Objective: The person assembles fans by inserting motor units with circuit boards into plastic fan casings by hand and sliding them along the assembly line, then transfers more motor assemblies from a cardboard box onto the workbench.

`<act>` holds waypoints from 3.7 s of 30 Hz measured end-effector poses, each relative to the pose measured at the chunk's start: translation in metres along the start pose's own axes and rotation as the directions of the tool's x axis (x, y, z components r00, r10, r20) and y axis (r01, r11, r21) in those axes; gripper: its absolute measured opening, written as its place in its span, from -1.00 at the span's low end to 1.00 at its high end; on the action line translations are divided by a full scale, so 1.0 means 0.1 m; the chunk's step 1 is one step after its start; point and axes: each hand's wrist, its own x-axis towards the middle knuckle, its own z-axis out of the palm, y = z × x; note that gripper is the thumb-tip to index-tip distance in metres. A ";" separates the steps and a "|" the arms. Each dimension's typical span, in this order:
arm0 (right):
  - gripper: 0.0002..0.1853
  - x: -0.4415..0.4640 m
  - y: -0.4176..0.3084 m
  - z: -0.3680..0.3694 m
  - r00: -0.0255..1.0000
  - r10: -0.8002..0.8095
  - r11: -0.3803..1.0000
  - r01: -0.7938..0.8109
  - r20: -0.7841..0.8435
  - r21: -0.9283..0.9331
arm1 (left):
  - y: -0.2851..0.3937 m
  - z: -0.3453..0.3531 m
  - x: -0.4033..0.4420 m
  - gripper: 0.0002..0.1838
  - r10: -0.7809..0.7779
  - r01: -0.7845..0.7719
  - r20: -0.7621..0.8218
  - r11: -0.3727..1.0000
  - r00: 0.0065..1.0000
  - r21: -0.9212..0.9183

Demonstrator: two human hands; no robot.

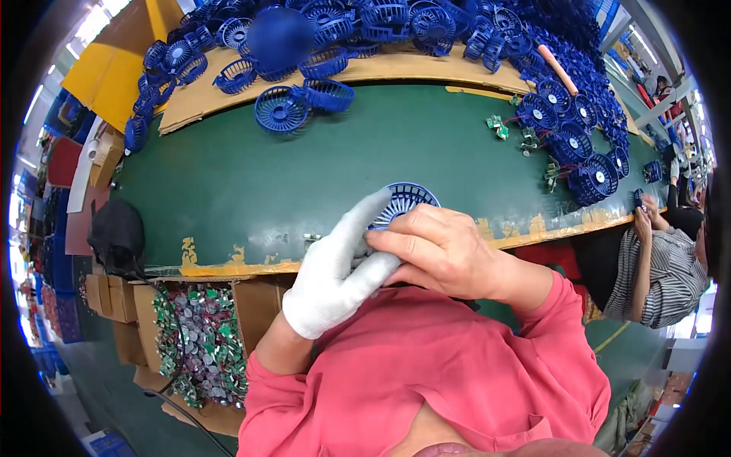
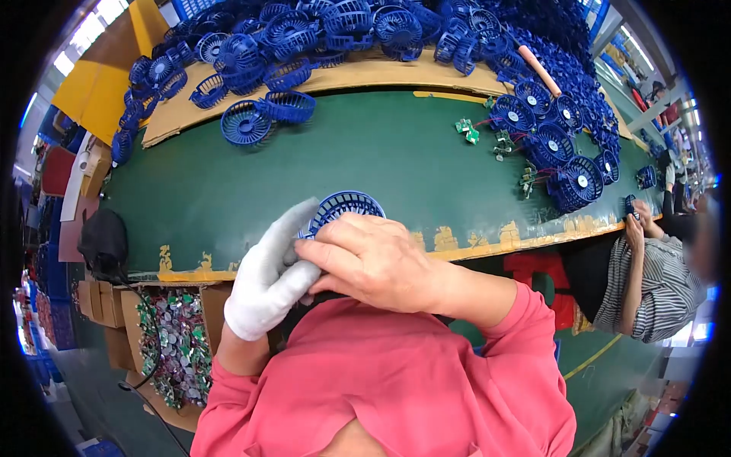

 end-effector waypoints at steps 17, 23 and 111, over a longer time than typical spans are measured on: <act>-0.72 0.02 0.23 -0.06 0.928 0.211 0.915 -0.078 0.307 -0.395 | -0.32 -0.11 0.13 -0.70 0.436 -0.304 0.079 0.477 0.897 0.825; -0.73 0.10 0.29 -0.04 0.882 0.180 0.934 -0.014 0.436 -0.357 | -0.34 -0.13 0.13 -0.70 0.456 -0.318 0.089 0.456 0.886 0.831; -0.40 0.17 0.04 -0.20 0.997 -0.064 0.998 0.063 -0.034 -0.024 | 0.17 0.02 0.12 -0.27 0.139 -0.138 0.027 0.990 0.990 -0.039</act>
